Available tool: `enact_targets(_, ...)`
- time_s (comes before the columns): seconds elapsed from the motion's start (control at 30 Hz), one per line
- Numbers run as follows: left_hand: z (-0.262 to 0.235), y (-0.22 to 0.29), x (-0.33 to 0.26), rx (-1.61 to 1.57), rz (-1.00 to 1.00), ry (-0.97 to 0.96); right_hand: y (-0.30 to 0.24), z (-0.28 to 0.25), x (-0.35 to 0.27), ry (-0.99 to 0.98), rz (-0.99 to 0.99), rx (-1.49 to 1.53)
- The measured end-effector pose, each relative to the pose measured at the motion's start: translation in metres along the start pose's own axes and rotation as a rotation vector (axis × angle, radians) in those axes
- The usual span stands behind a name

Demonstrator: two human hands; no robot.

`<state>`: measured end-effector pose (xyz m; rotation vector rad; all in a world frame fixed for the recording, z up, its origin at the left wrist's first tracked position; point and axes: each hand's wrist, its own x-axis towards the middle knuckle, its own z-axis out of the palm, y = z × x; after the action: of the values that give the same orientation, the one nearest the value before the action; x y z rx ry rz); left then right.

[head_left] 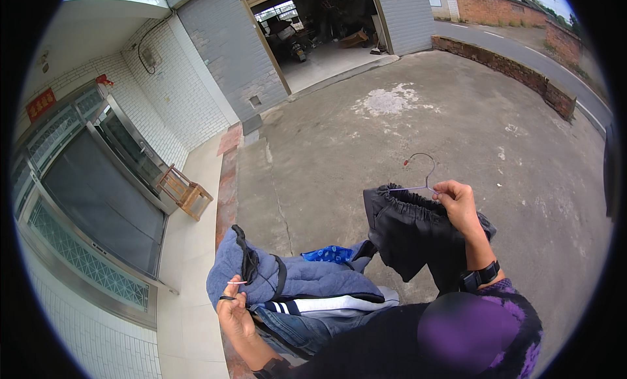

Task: The person removes several garments from an outdoor clothesline, including pants, a jacket, and a towel, then carries them into a garage and hangs them on a metal rack. The person returns to the clothesline to collect additional items and repeats the process.

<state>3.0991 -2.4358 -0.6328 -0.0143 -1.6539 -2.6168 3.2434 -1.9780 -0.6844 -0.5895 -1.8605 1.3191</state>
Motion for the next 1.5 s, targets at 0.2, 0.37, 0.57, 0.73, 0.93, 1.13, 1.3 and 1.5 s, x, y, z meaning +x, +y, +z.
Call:
enact_targets(0.2,0.092,-0.095,0.154,-0.022,0.035,0.007,0.087,0.07,0.196,-0.003,-0.075,-0.104)
enact_targets(0.37,0.203,-0.187,0.309,-0.044,-0.037,-0.161,0.139,0.094,0.32,0.06,0.078,0.037)
enact_targets(0.57,0.302,-0.231,0.455,0.008,-0.028,-0.269,0.19,0.111,0.441,0.208,0.18,0.158)
enact_targets(0.73,0.365,-0.293,0.567,0.029,-0.067,-0.254,0.26,0.202,0.576,0.113,0.179,0.221)
enact_targets(0.93,0.447,-0.343,0.696,0.079,-0.038,-0.241,0.315,0.384,0.756,-0.251,0.131,0.266)
enact_targets(1.13,0.54,-0.423,0.85,0.032,-0.038,-0.345,0.355,0.505,0.902,-0.327,0.089,0.394)
enact_targets(1.3,0.655,-0.486,1.003,0.053,-0.125,-0.41,0.385,0.55,1.045,-0.268,0.062,0.4)
enact_targets(1.5,0.794,-0.566,1.183,0.011,-0.107,-0.513,0.457,0.595,1.238,-0.302,-0.053,0.402)
